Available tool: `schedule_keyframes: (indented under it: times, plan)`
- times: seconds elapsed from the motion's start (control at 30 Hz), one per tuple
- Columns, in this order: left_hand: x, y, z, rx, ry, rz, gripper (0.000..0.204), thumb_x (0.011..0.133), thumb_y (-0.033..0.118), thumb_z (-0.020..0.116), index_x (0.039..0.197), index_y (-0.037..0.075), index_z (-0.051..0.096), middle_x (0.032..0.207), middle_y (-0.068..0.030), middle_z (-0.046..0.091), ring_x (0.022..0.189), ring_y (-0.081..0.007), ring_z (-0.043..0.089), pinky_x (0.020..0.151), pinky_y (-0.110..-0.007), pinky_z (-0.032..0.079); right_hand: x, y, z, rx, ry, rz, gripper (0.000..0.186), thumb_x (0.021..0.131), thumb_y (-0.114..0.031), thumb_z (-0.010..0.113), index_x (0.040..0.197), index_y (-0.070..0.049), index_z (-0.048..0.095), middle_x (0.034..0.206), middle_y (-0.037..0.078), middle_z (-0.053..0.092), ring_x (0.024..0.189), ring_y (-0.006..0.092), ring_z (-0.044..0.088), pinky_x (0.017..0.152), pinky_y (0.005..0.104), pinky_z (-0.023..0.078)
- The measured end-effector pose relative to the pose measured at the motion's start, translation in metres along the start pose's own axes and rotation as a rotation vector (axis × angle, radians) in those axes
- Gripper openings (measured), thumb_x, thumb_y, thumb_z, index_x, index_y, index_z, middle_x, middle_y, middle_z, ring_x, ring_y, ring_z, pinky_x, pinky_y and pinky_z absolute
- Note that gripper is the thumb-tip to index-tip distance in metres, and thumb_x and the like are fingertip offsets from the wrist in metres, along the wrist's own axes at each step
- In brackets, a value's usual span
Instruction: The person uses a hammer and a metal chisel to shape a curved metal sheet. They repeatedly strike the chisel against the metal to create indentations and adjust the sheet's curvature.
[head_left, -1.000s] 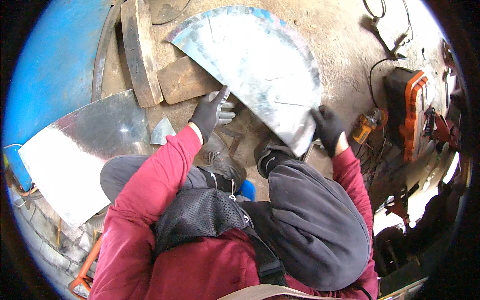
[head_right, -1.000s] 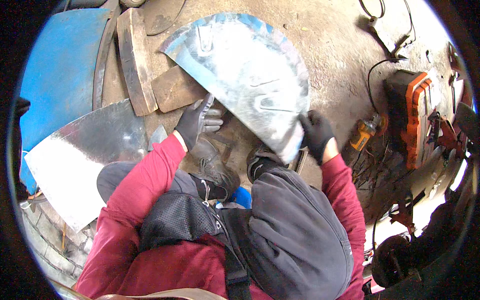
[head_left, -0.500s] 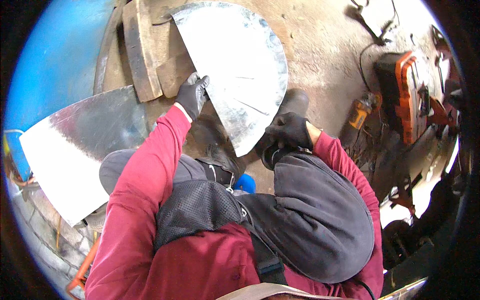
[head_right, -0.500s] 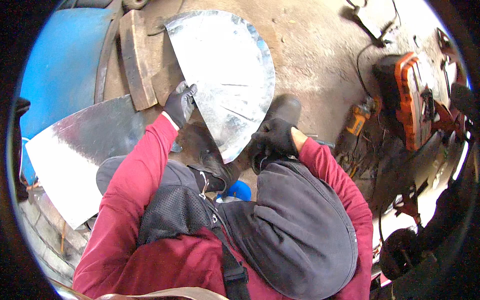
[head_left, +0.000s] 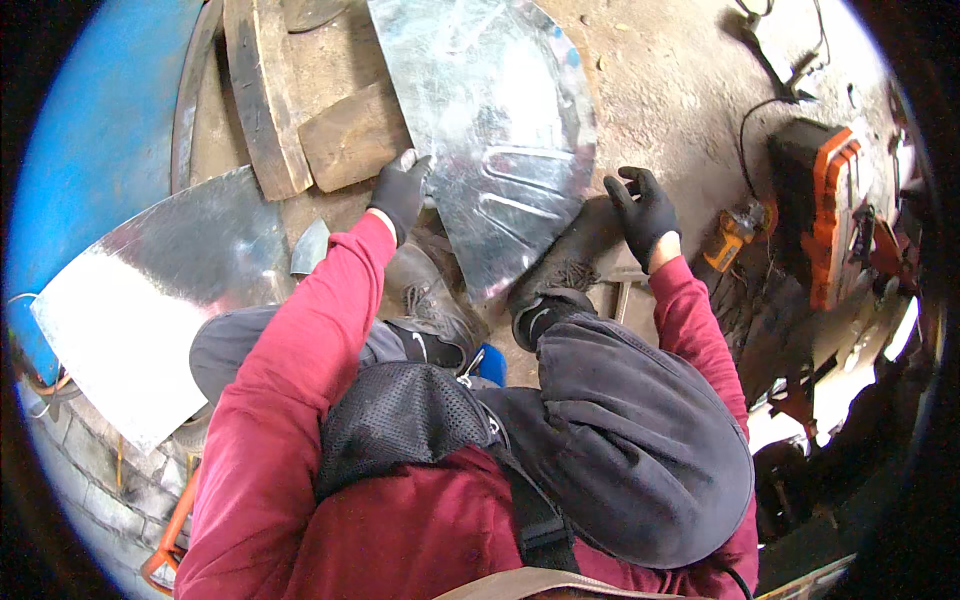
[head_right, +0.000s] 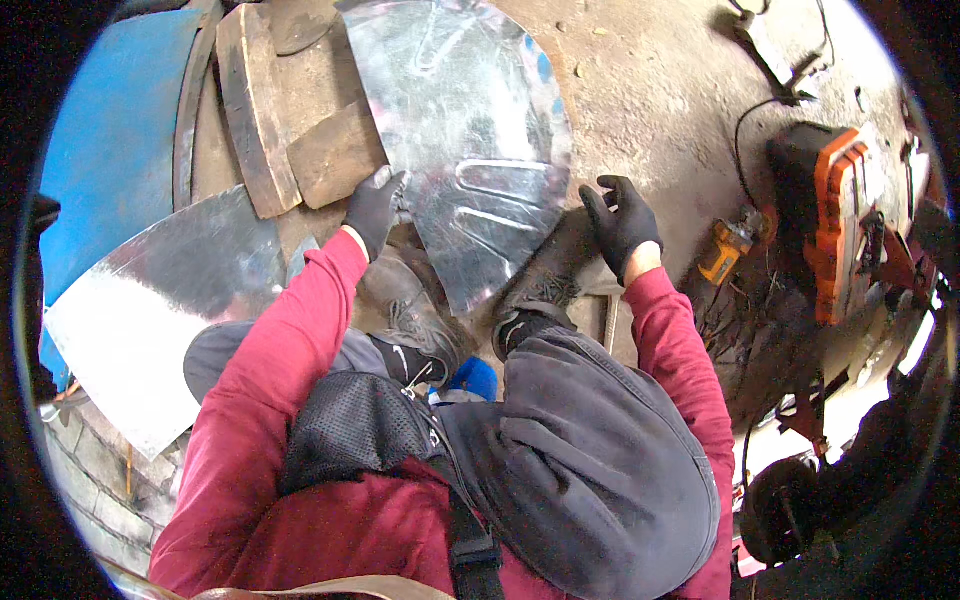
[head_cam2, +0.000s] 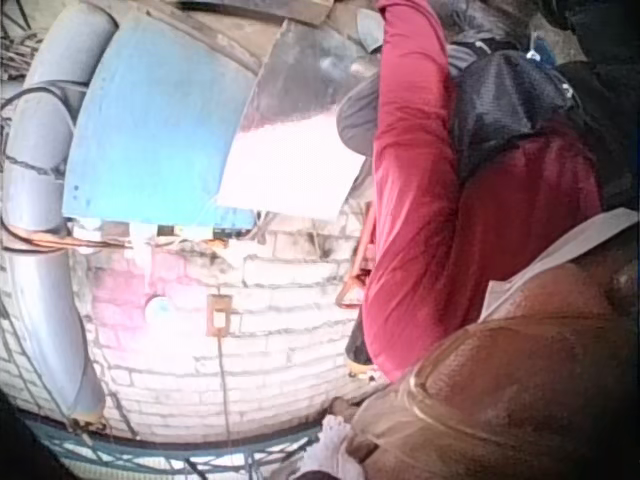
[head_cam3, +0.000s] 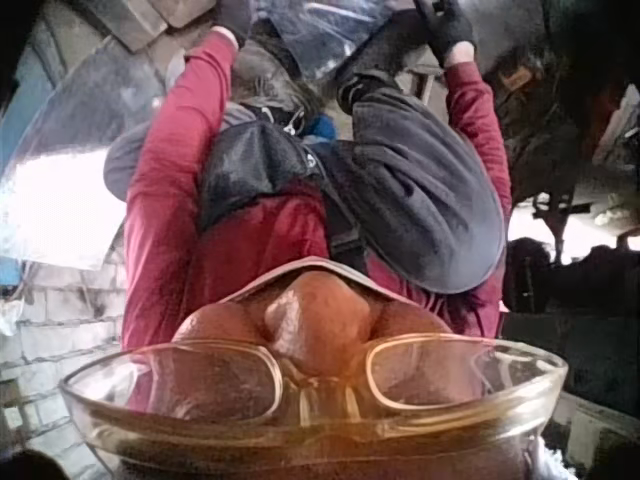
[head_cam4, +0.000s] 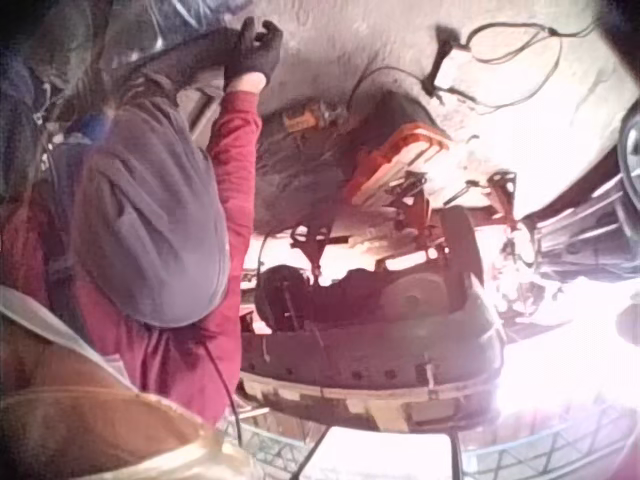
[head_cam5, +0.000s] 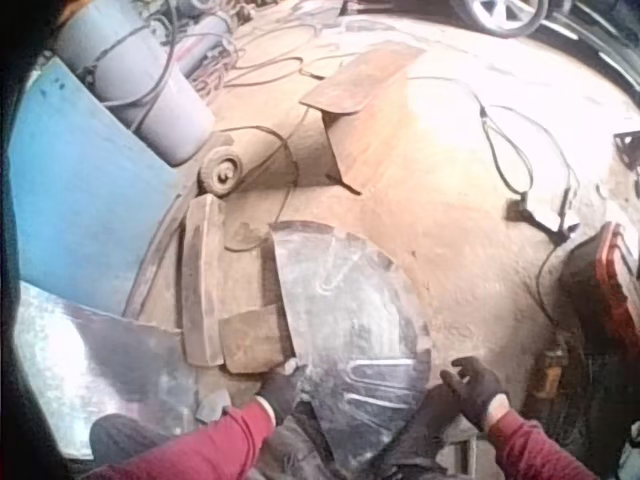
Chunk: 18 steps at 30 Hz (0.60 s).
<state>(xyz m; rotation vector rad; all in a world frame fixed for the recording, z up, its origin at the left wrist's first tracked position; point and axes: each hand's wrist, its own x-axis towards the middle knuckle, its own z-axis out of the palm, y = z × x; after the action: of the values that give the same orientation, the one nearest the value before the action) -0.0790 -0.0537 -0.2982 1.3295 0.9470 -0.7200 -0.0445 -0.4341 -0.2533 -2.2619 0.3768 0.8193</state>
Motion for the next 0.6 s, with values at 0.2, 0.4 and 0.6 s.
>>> schedule_keyframes:
  times: [0.2,0.4,0.6]
  plan:
    - [-0.024,0.037,-0.002,-0.169,-0.134,0.078,0.039,0.105,0.027,0.061,0.139,0.006,0.059,0.122,-0.0063,0.071,0.107,-0.0209,0.072,0.086,-0.041,0.062,0.042,0.002,0.019,0.536,-0.301,0.110,0.056,0.105,-0.047,0.062,0.127,0.004,0.068,0.108,0.011,0.075,0.097,0.0179,0.067,0.090,0.0313,0.052]
    - [-0.032,0.049,-0.015,-0.408,-0.288,-0.080,0.055,0.106,0.047,0.057,0.143,0.006,0.053,0.124,-0.0090,0.067,0.105,-0.0208,0.071,0.089,-0.044,0.060,0.037,-0.027,0.010,0.579,-0.421,0.104,0.049,0.104,-0.046,0.065,0.113,0.002,0.073,0.081,0.000,0.067,0.067,0.0085,0.056,0.064,0.0271,0.046]
    - [-0.002,-0.024,-0.012,1.088,0.033,0.258,0.044,0.103,0.031,0.057,0.140,0.008,0.061,0.135,-0.0191,0.066,0.119,-0.0358,0.065,0.100,-0.044,0.051,0.047,-0.007,-0.001,0.493,-0.461,0.137,0.047,0.103,-0.049,0.066,0.100,-0.002,0.073,0.071,0.000,0.063,0.060,0.0080,0.054,0.056,0.0268,0.044]
